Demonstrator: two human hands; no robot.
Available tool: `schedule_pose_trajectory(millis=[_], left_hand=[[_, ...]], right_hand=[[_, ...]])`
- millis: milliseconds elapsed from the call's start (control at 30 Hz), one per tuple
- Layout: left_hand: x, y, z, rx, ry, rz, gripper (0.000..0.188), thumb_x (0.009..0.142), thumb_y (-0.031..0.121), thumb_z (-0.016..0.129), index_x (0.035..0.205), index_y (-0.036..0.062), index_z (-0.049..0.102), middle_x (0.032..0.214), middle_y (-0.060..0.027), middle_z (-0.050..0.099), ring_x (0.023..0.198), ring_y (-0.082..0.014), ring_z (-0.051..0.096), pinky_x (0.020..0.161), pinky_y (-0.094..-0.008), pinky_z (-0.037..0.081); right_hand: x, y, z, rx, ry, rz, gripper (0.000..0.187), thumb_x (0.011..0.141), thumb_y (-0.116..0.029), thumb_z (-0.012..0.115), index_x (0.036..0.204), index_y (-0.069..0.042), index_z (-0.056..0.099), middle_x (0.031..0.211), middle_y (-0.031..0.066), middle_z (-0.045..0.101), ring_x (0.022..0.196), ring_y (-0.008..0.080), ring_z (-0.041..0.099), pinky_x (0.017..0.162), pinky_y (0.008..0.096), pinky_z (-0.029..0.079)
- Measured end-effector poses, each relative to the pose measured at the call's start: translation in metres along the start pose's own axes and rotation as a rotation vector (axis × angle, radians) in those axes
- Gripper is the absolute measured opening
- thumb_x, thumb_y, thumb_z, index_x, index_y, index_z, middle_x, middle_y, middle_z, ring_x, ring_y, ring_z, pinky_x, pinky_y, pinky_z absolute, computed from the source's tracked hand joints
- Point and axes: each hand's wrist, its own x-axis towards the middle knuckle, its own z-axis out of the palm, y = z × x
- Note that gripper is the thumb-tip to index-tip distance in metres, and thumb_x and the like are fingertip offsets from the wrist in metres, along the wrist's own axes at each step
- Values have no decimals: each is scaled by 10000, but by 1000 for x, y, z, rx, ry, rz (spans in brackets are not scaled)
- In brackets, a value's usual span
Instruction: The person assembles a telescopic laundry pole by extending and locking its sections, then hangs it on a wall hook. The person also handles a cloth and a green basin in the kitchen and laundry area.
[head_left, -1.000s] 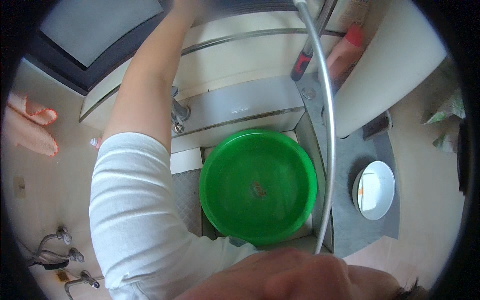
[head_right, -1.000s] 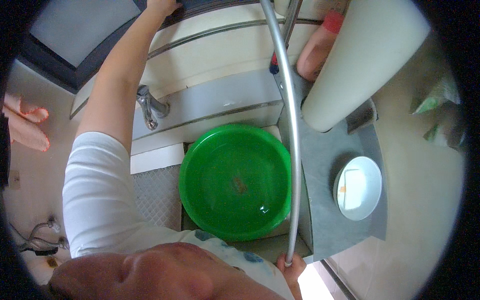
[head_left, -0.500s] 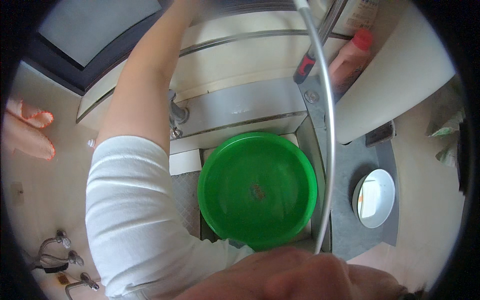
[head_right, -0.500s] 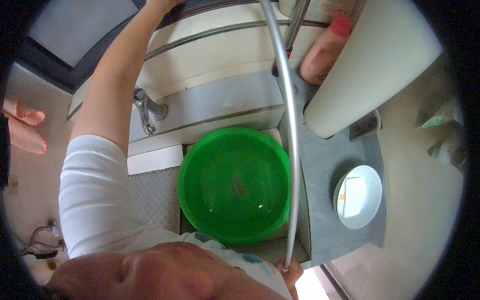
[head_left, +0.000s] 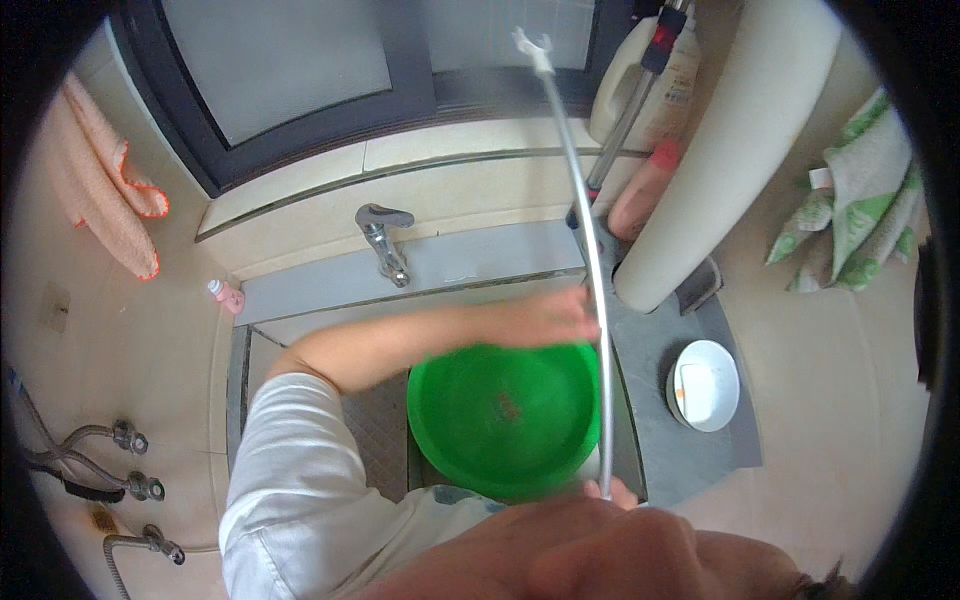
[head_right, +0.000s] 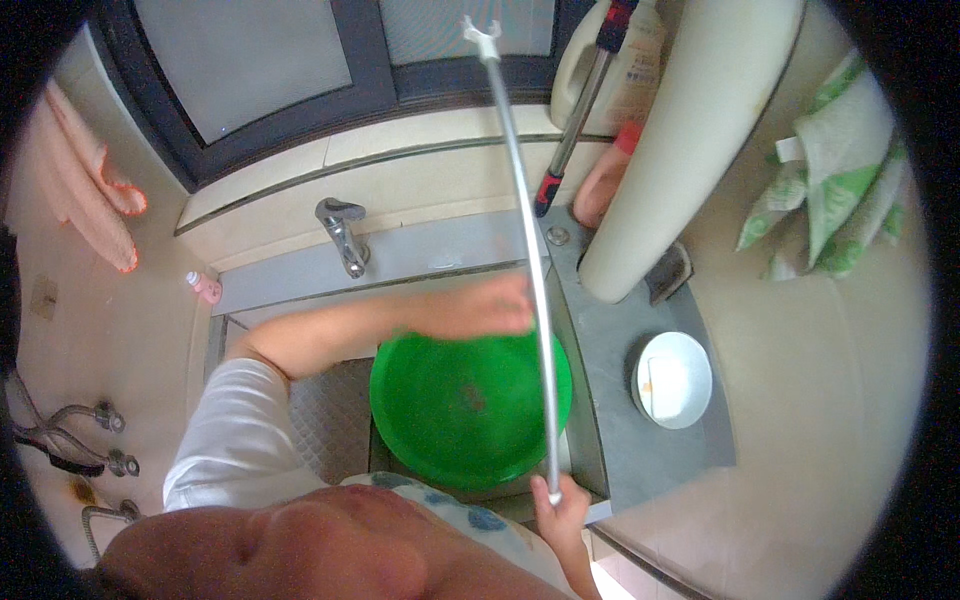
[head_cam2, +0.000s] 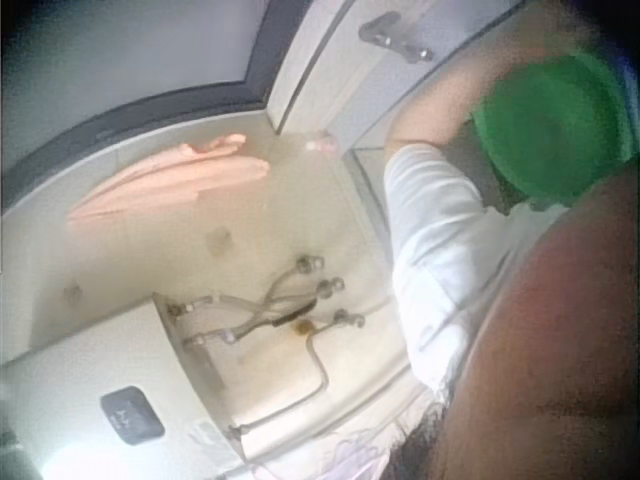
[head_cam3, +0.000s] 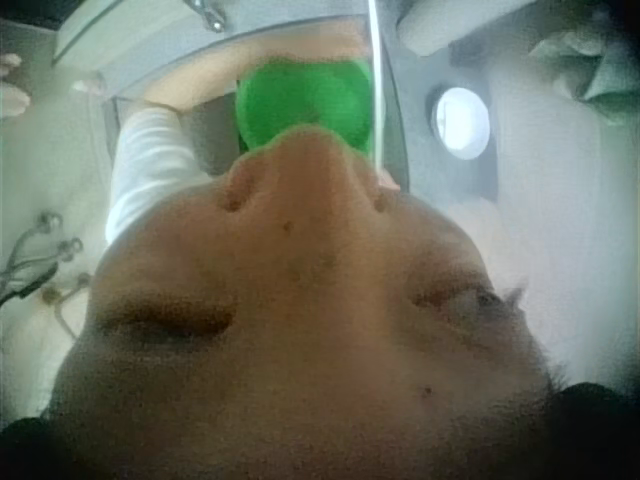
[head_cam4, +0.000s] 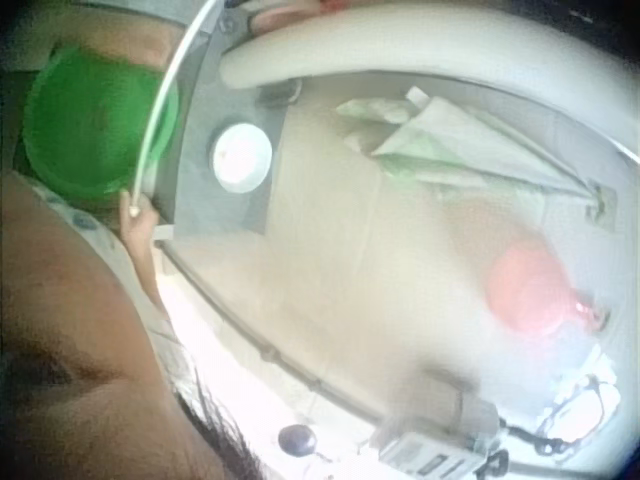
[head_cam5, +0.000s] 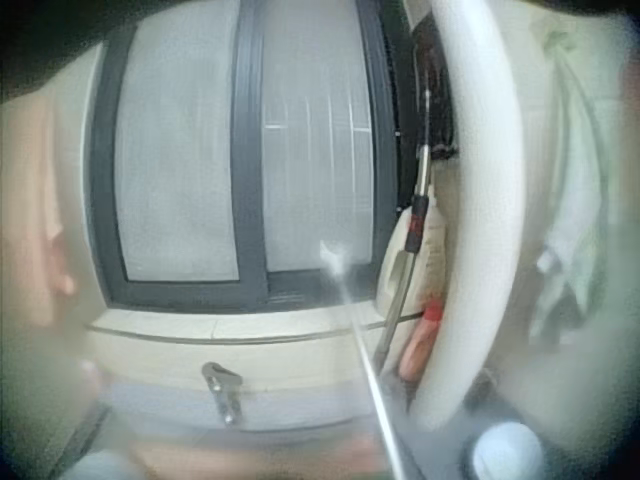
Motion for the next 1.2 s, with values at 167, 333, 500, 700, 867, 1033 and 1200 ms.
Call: schedule_pose_trajectory(millis=[167, 333, 500, 700, 867, 1033, 1200], left_hand=[[34, 57, 26, -568, 116, -14, 334, 940, 106, 460, 1199, 84, 252, 867, -152, 616, 762, -288, 659, 678, -404, 564], [105, 130, -33, -374, 254, 267, 166, 951, 185, 454, 962, 20, 468, 816, -109, 613, 700, -215, 648, 609, -326, 549], [149, 184, -65, -138, 330, 310, 247, 967, 264, 416, 964, 29, 492, 857, -108, 624, 742, -184, 639, 628, -294, 533], [163, 177, -48, -144, 242, 181, 277, 956, 264, 406, 1028, 16, 505, 884, -95, 619, 749, -176, 630, 619, -289, 534], [163, 166, -58, -248, 299, 171, 244, 939, 205, 420, 1009, -19, 487, 894, -126, 594, 765, -220, 632, 659, -327, 554], [173, 157, -62, -399, 295, 100, 280, 954, 224, 416, 1011, -45, 466, 894, -147, 571, 735, -251, 618, 704, -386, 556], [177, 149, -64, -704, 243, 118, 346, 964, 293, 428, 1021, -48, 451, 873, -150, 551, 706, -256, 599, 683, -402, 545]], right_hand=[[15, -83, -7, 483, -135, -51, 191, 907, -139, 545, 1039, -7, 502, 620, 32, 545, 535, 99, 555, 480, 223, 454], [-43, -50, -16, 227, 5, -1, 216, 894, -132, 541, 1066, -5, 510, 675, 54, 569, 586, 128, 583, 536, 258, 480], [-72, -27, -7, 180, 250, -43, 180, 904, -163, 520, 786, -26, 512, 539, 36, 494, 508, 118, 511, 477, 295, 410], [-17, -81, -1, 105, 334, -335, 238, 937, -178, 482, 751, -30, 467, 528, 23, 436, 462, 97, 445, 416, 298, 351], [3, -116, 4, 502, 140, -326, 280, 968, -224, 445, 762, -34, 457, 582, -3, 403, 447, 65, 366, 391, 220, 322], [15, -125, -11, 774, -90, -184, 287, 977, -277, 419, 800, -53, 444, 583, -9, 364, 444, 67, 318, 383, 215, 275], [32, -134, -15, 843, -268, -163, 306, 982, -319, 395, 798, -76, 411, 578, -19, 335, 441, 69, 296, 376, 213, 242]])
